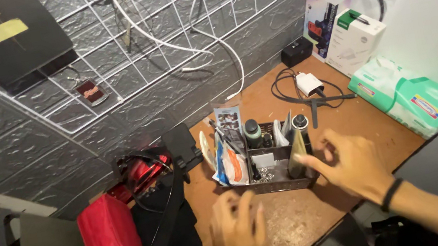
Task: The person packs a red first aid kit with items including bandages, scissors, wipes, and small bottles, then closes the kit and places it on a shelf. The person also organizes a brown plastic tray with toiletries and small packets on the table.
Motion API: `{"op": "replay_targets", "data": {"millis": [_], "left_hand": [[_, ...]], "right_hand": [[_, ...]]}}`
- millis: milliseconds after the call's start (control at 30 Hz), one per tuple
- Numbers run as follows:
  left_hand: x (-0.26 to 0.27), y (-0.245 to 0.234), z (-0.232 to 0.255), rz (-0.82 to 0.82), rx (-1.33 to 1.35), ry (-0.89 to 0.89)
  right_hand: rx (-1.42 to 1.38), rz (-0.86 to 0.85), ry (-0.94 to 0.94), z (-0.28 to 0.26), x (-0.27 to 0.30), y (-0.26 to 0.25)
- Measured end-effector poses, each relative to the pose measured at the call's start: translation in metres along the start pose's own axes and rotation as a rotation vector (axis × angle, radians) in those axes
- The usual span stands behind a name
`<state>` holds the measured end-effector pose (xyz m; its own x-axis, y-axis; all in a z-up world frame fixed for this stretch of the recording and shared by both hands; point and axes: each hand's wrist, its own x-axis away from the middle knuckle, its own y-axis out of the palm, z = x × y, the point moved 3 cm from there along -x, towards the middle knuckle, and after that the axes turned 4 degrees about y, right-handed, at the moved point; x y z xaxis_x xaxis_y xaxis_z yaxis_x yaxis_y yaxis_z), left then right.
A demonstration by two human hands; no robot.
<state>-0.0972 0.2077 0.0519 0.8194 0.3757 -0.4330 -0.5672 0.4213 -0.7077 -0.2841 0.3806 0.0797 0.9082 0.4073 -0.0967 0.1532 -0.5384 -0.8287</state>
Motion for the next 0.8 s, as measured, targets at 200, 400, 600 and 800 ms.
{"op": "replay_targets", "data": {"millis": [200, 400, 600, 800], "left_hand": [[-0.051, 0.014, 0.035, -0.089, 0.246, 0.235], [-0.086, 0.043, 0.044, -0.082, 0.442, 0.065], [-0.085, 0.050, 0.043, -0.184, 0.583, -0.044], [-0.110, 0.058, 0.058, -0.270, 0.892, -0.043]], "right_hand": [[0.178, 0.036, -0.152, -0.037, -0.013, 0.003], [0.150, 0.029, -0.254, -0.031, -0.017, -0.001], [-0.177, -0.017, -0.239, -0.003, -0.015, -0.037], [-0.480, -0.169, -0.142, -0.005, -0.033, -0.058]]}}
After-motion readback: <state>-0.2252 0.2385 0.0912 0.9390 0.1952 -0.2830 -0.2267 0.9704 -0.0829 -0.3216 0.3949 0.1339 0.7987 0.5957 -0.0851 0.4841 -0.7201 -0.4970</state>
